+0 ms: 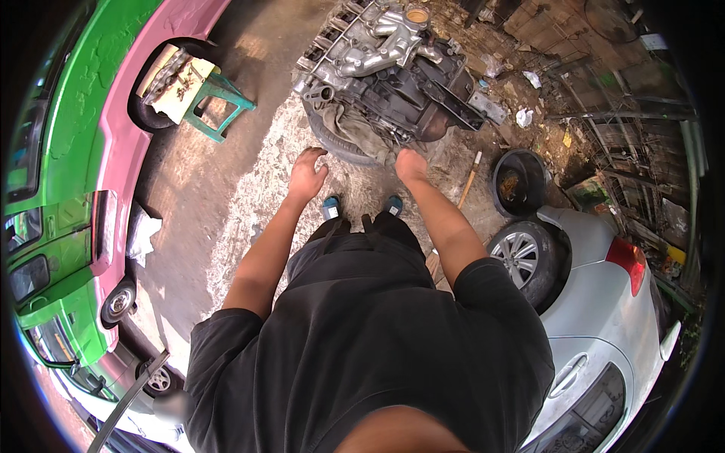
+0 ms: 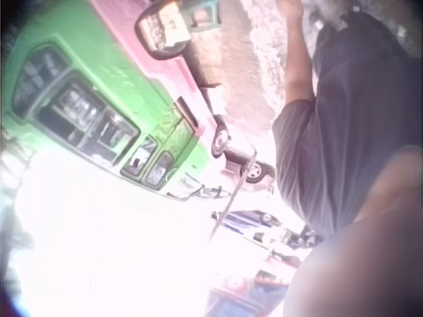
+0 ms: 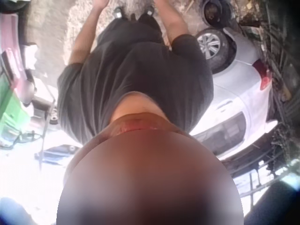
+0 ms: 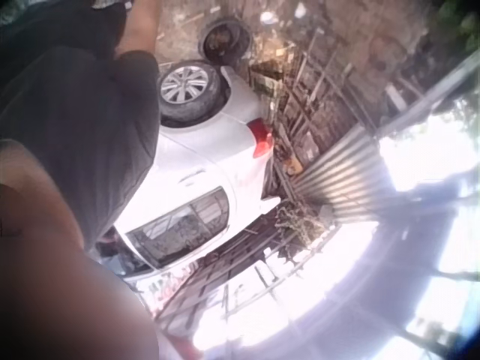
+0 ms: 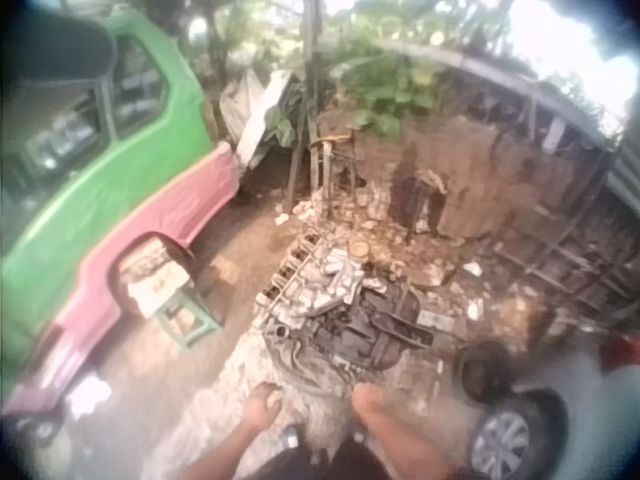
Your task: The person uses a wrench to loosen and remove bolts from a car engine block resting on the ground. They repeatedly reach for bolts on a nearby cardboard sheet, then return to the engine to continue the removal process.
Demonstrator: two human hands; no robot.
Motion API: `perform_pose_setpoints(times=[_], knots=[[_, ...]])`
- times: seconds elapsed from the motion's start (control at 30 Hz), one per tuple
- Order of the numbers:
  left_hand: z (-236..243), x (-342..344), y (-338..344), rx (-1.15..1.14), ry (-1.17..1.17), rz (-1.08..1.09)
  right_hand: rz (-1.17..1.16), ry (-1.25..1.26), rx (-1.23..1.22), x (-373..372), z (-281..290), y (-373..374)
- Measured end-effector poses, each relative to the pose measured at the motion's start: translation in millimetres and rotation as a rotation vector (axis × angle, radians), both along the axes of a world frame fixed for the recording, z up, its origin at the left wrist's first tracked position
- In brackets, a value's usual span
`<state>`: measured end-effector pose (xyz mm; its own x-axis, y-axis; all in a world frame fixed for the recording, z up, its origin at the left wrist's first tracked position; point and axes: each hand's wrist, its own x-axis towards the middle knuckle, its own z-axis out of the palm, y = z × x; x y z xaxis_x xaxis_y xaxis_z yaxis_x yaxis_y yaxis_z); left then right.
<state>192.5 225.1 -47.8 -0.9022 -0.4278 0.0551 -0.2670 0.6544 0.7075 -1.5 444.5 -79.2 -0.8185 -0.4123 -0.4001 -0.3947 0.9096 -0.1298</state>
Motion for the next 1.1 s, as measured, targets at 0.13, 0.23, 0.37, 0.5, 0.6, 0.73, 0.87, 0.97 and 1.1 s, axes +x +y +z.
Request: perform_pose_setpoints(times=[0.13, 0.23, 0.37, 0.5, 0.6, 0.73, 0.87, 0.97, 1.1], knots=[[12, 4, -11, -0.027, -0.027, -0.021, -0.204, -0.078, -0.138, -8, -38, -17], [21, 8, -18, -0.053, -0.025, -0.043, -0.258, -0.114, -0.215, -8, -62, -20], [28, 6, -19, -0.049, -0.033, -0.034, -0.165, 0.044, -0.343, 5, -74, -5], [27, -2, -15, -0.015, -0.005, -0.018, -0.005, 0.082, -0.392, 22, -44, 25], [22, -12, -16, 0.036, 0.047, -0.039, 0.062, 0.006, -0.299, 15, 7, 38], [12, -29, -13, 0.084, 0.072, -0.053, 0.233, 0.052, -0.175, -9, 82, 31], [3, -44, -8, 0.106, 0.149, -0.068, 0.418, 0.12, -0.08, -28, 121, 9], [-1, -48, -8, 0.079, 0.153, -0.099, 0.528, 0.111, 0.048, -35, 125, -14], [-7, -47, -11, 0.07, 0.135, -0.099, 0.615, 0.083, 0.176, -37, 115, -39]])
